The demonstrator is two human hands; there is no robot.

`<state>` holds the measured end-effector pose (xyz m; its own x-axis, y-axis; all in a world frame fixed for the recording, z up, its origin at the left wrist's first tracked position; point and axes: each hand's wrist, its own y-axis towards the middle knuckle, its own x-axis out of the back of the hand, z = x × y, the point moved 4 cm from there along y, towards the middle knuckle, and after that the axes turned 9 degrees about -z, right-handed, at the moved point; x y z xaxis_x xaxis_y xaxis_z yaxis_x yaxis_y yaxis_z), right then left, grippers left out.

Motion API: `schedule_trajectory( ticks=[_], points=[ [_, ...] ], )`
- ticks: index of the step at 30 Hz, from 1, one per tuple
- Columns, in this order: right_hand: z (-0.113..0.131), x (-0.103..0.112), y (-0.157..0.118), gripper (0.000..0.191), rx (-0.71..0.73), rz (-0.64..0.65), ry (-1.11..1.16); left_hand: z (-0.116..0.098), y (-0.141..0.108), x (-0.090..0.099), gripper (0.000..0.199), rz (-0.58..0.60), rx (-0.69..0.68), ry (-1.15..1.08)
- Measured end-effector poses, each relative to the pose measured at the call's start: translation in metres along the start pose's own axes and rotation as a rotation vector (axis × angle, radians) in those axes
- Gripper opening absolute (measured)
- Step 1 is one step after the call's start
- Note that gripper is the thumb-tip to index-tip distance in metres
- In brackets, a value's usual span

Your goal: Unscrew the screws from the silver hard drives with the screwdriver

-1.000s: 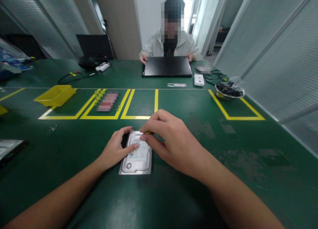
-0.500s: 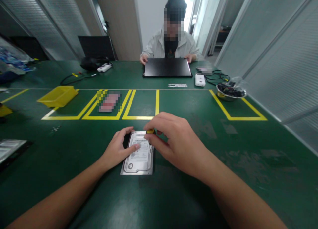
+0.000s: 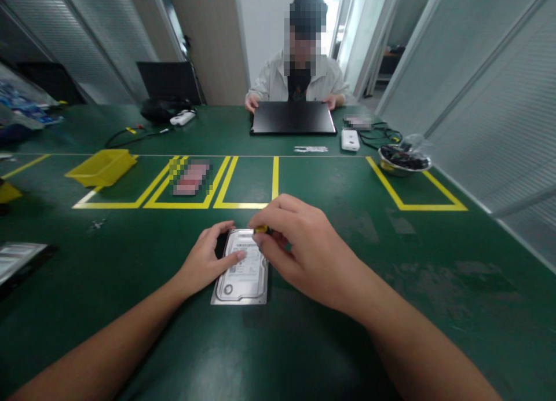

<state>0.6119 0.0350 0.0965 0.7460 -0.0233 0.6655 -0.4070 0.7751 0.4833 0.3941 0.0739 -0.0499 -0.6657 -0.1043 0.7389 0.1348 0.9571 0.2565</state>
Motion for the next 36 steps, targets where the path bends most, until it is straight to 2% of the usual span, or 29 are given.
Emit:
schedule_trajectory(
  ticks=[19,33,36],
  points=[
    [-0.0004,-0.0019,0.0001,0.008,-0.01,-0.017,-0.038,-0.0003,0.0004,-0.0001,0.068,0.006,-0.009,0.0],
    [0.0012,-0.0006,0.0003,0.015,0.03,0.004,-0.007,0.0011,-0.0003,-0.0006,0.068,0.003,-0.021,0.005],
    [0.0006,-0.0017,0.0003,0.012,0.015,-0.003,0.0,0.001,-0.0002,-0.0005,0.069,0.002,-0.02,0.005]
  ],
)
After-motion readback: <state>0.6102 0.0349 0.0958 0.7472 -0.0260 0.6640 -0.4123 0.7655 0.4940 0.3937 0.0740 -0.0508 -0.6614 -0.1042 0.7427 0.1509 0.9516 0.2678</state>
